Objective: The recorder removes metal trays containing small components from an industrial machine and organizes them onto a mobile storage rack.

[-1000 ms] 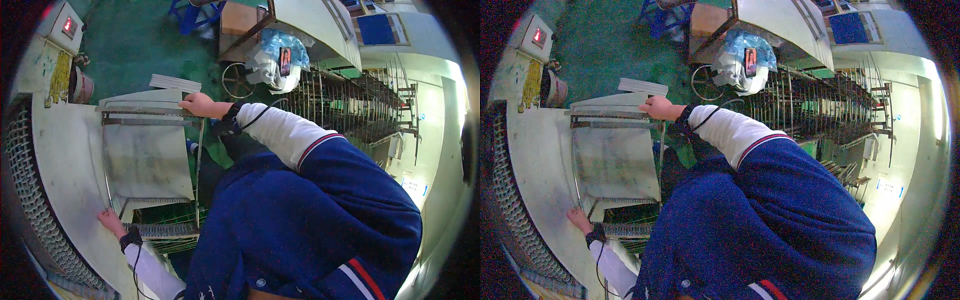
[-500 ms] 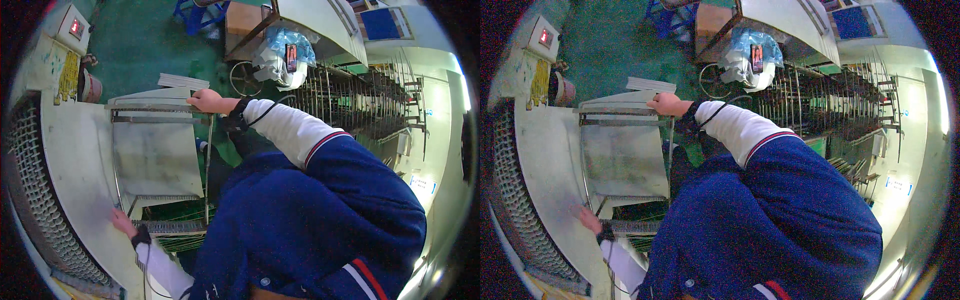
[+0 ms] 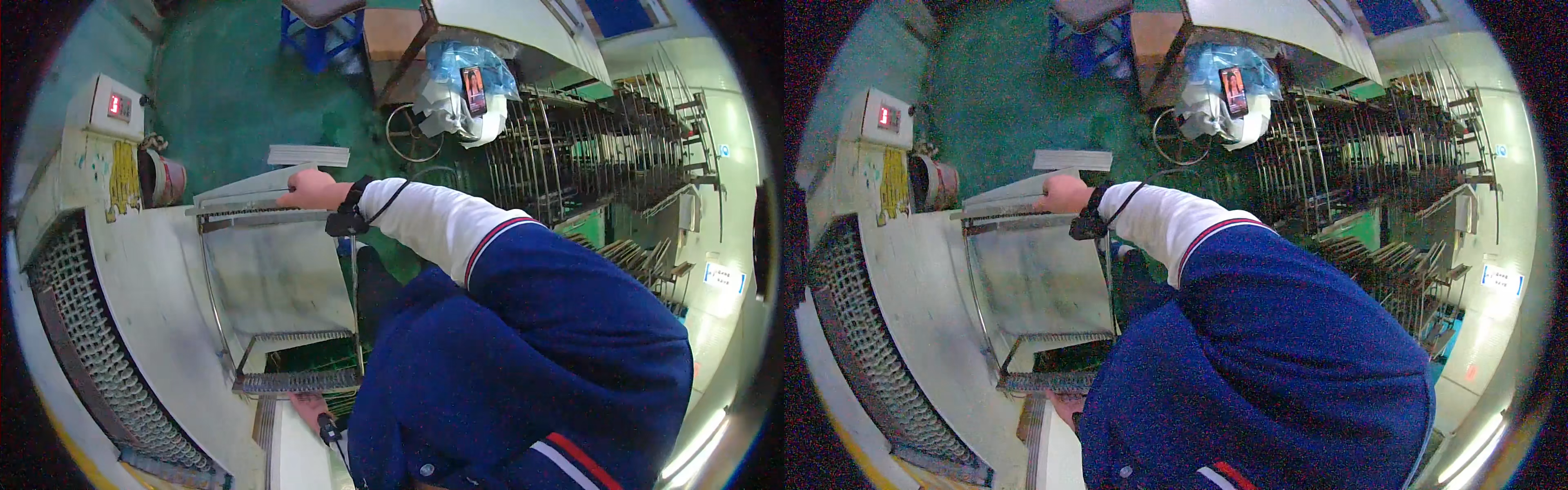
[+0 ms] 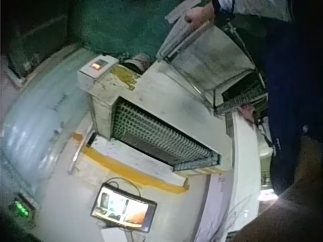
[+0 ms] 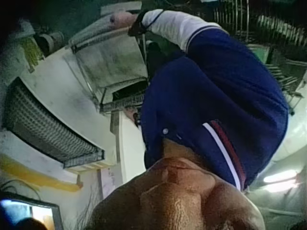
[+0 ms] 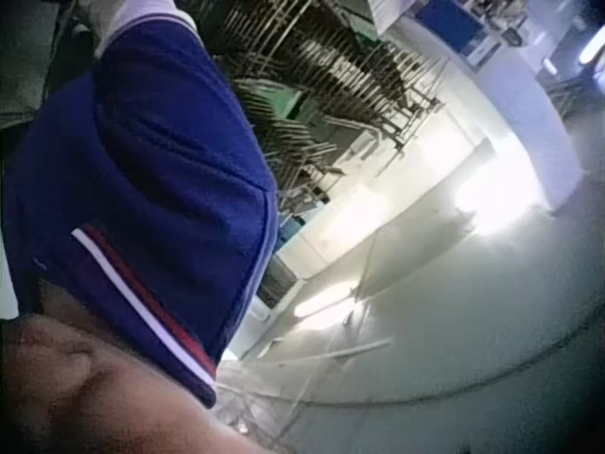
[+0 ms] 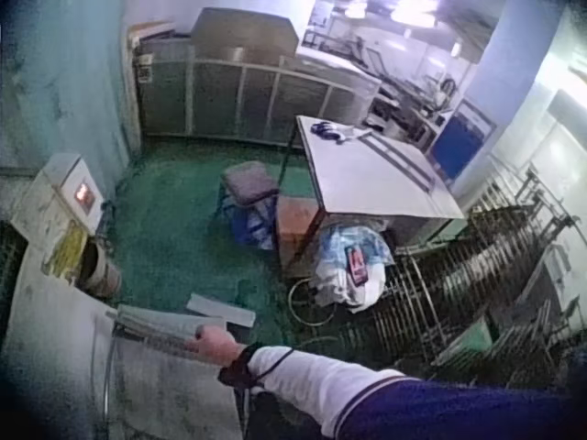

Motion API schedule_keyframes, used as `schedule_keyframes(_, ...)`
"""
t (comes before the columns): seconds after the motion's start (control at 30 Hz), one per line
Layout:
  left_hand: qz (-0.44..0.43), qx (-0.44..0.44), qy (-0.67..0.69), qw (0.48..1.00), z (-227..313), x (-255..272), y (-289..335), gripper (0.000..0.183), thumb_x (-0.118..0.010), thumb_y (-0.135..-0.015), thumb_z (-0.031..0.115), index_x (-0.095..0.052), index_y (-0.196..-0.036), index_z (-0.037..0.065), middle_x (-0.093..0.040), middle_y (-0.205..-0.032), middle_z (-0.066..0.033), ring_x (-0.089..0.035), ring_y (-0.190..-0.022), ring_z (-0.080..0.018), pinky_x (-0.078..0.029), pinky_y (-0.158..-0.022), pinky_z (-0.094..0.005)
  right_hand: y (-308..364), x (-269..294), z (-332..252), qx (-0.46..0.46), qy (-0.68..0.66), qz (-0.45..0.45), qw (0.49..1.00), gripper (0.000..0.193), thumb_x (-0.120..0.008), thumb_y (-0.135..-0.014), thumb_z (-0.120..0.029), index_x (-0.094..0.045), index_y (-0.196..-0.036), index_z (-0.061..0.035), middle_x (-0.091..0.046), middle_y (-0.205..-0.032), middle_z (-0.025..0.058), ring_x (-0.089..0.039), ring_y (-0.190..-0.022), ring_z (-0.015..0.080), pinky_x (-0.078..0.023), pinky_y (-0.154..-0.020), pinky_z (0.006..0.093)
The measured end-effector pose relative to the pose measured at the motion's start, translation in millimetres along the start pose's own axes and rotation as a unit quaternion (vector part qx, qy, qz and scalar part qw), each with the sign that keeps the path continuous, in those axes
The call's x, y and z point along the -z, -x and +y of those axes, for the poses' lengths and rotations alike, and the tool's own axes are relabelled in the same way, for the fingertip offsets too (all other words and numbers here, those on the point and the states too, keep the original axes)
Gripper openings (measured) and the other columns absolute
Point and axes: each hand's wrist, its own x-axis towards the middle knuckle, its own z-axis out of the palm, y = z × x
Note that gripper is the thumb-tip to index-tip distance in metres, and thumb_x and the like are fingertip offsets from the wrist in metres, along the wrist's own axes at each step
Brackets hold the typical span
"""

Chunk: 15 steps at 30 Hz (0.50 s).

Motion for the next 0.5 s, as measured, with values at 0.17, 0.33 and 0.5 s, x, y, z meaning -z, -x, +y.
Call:
schedule_keyframes(0.17,0.161,-0.129,0.112,0.972,20.9,-159.6,42.9,0.040,-0.051,-0.082,0.039,-0.054,-0.104,0.006,-0.059,-0.092,-0.0039,-0.054,-0.078,-0.0150,-0.044,-0.078,-0.0335,51.4,47.7,26.1,-0.043,-0.059,0.041,0.996,0.049,-0.058,-0.065,-0.050,-0.063,-0.080,-0.0031,-0.061,-0.075,0.0163,-0.058,-0.073,0.0317,-0.045,-0.063,0.0404)
schedule_keyframes(0.33,0.124,-0.168,0.016,0.978,25.8,-187.1,55.1,0.044,-0.052,-0.080,0.043,-0.054,-0.103,0.006,-0.057,-0.099,-0.0059,-0.053,-0.084,-0.0161,-0.037,-0.084,-0.0293,140.2,111.8,81.9,-0.035,-0.116,0.157,0.980,0.046,-0.058,-0.068,-0.051,-0.060,-0.075,-0.0056,-0.058,-0.064,0.0097,-0.057,-0.065,0.0262,-0.043,-0.058,0.0367)
schedule_keyframes(0.5,0.053,-0.257,-0.076,0.962,32.6,-326.7,96.3,0.053,-0.050,-0.083,0.040,-0.043,-0.116,0.000,-0.048,-0.114,-0.0110,-0.046,-0.100,-0.0205,-0.033,-0.089,-0.0334,247.8,186.1,169.0,-0.091,-0.207,0.257,0.940,0.048,-0.061,-0.065,-0.052,-0.062,-0.074,-0.0055,-0.059,-0.063,0.0105,-0.059,-0.062,0.0233,-0.045,-0.058,0.0347)
